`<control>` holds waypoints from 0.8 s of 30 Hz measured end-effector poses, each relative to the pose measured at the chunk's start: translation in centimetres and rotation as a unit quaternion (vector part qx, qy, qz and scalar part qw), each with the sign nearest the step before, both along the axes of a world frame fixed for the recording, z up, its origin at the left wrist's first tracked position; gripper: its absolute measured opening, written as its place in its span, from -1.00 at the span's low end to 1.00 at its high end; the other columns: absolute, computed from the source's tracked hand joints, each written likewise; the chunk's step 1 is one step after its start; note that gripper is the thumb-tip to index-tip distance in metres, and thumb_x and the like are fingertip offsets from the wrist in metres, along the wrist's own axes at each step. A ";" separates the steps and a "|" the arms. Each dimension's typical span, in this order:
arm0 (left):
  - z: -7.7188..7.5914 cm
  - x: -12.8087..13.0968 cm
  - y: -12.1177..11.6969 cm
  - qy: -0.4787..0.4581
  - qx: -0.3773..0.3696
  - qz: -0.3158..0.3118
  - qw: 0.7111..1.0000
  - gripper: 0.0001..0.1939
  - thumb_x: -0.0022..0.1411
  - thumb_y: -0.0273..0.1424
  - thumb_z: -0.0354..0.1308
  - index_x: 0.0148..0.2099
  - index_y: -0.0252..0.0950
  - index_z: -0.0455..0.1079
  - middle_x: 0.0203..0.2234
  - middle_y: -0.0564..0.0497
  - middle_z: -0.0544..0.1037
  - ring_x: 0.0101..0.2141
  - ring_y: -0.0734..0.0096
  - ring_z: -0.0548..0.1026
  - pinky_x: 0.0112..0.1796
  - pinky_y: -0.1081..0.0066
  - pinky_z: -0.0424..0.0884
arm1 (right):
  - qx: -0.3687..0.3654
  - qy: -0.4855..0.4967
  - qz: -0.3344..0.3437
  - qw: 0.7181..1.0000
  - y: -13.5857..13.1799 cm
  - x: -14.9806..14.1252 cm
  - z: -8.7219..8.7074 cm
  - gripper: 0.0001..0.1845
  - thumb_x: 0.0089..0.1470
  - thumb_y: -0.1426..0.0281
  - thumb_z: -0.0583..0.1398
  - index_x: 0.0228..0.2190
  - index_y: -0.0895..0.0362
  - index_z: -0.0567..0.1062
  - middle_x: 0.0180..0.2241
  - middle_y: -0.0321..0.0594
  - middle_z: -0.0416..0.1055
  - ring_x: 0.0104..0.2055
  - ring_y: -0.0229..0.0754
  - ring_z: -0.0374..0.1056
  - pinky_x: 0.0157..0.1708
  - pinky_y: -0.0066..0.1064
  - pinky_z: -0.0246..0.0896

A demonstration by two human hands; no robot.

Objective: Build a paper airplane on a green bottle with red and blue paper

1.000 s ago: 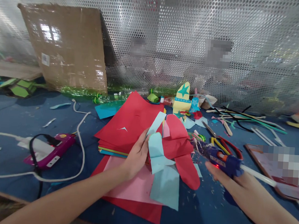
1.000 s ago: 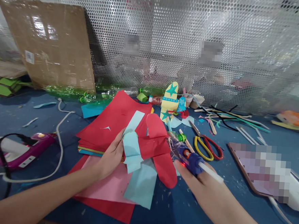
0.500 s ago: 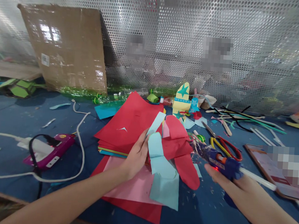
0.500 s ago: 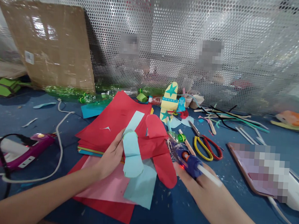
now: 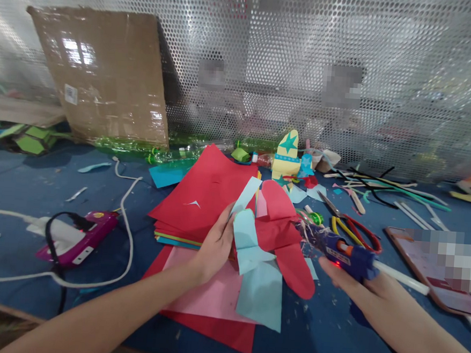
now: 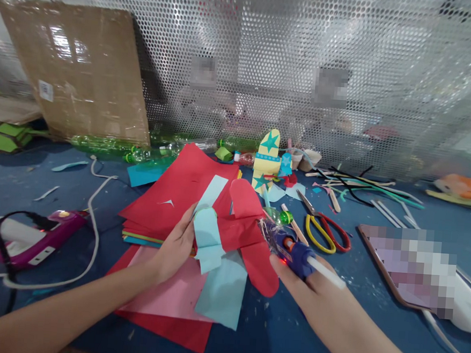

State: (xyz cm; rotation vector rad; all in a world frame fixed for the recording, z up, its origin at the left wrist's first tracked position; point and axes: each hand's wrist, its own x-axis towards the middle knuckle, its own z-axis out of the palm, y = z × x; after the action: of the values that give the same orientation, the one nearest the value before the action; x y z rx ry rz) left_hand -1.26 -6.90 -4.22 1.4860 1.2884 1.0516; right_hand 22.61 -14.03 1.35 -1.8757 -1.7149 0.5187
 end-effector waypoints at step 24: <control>-0.1 0.1 -0.1 -0.007 0.010 0.000 1.000 -0.52 0.34 -0.23 -0.15 0.26 -0.23 0.11 0.22 0.00 0.26 0.24 0.28 0.12 0.21 0.34 0.11 | 0.002 -0.053 0.044 0.998 -0.1 1.2 -1.7 -0.53 0.06 0.03 0.07 -0.20 -0.01 0.61 -0.24 -0.23 0.60 -0.20 0.11 0.51 -0.24 -0.19 0.46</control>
State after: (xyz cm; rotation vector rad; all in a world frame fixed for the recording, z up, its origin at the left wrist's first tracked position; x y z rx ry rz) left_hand -1.19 -6.98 -4.28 1.4920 1.2721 1.0758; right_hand 23.84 -14.15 -0.36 -1.8608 -1.8744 0.4557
